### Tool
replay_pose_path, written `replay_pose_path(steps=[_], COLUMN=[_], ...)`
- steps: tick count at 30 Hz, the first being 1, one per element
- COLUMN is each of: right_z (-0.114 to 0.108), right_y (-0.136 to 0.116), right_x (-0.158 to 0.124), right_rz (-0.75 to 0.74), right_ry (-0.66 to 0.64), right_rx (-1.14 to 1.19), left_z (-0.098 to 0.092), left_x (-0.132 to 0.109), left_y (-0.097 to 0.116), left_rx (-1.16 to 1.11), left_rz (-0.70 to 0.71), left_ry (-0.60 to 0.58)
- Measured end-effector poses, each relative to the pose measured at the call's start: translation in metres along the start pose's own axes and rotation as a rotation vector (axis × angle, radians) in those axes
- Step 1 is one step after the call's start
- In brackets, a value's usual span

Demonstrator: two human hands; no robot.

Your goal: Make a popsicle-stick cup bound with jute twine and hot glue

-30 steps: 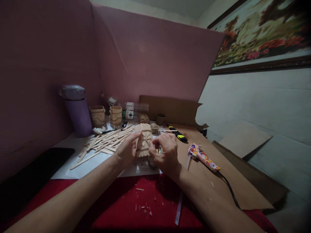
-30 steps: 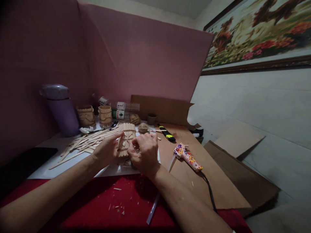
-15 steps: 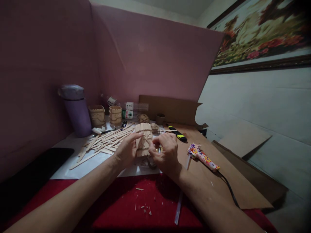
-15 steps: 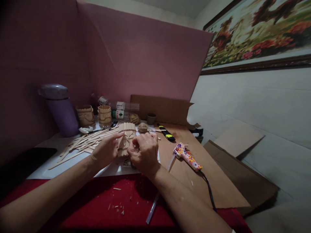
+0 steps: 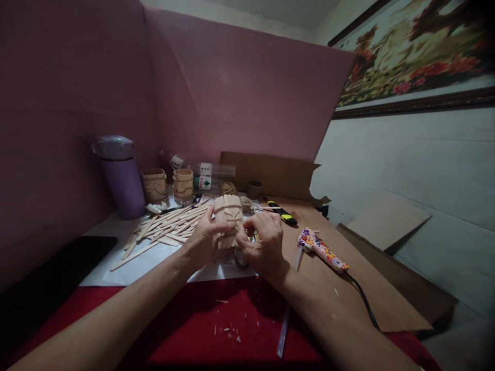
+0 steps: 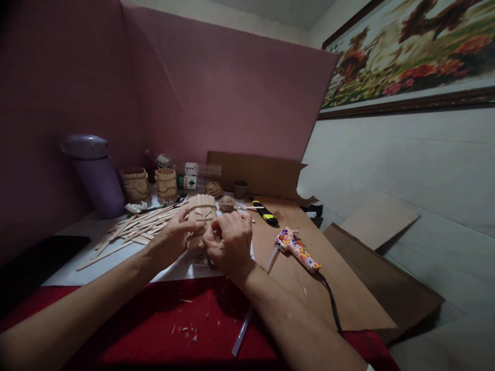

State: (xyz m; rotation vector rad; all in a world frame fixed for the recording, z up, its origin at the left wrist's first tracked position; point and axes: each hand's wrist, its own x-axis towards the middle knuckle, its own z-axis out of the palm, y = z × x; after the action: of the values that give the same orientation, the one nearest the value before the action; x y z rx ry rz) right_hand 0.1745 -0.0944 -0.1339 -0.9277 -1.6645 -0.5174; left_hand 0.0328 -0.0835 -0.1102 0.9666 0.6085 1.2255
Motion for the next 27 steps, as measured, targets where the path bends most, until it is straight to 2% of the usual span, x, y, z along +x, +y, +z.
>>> replay_pose_path(steps=[5, 13, 17, 27], right_z=[-0.0009, -0.0011, -0.0005, -0.0011], right_y=[-0.0011, -0.0007, 0.0003, -0.0007], right_x=[0.0005, 0.0001, -0.0001, 0.0004], right_rz=[-0.001, -0.012, -0.003, -0.017], right_ry=[-0.019, -0.022, -0.015, -0.016], right_rx=[-0.006, -0.019, -0.034, -0.033], left_z=[0.0004, 0.0016, 0.0030, 0.0014], left_x=[0.0016, -0.0006, -0.0021, 0.0015], left_y=[-0.0038, -0.0022, -0.0002, -0.0058], left_rx=[0.049, 0.002, -0.006, 0.036], left_rz=[0.063, -0.005, -0.015, 0.049], left_ry=[-0.030, 0.009, -0.011, 0.020])
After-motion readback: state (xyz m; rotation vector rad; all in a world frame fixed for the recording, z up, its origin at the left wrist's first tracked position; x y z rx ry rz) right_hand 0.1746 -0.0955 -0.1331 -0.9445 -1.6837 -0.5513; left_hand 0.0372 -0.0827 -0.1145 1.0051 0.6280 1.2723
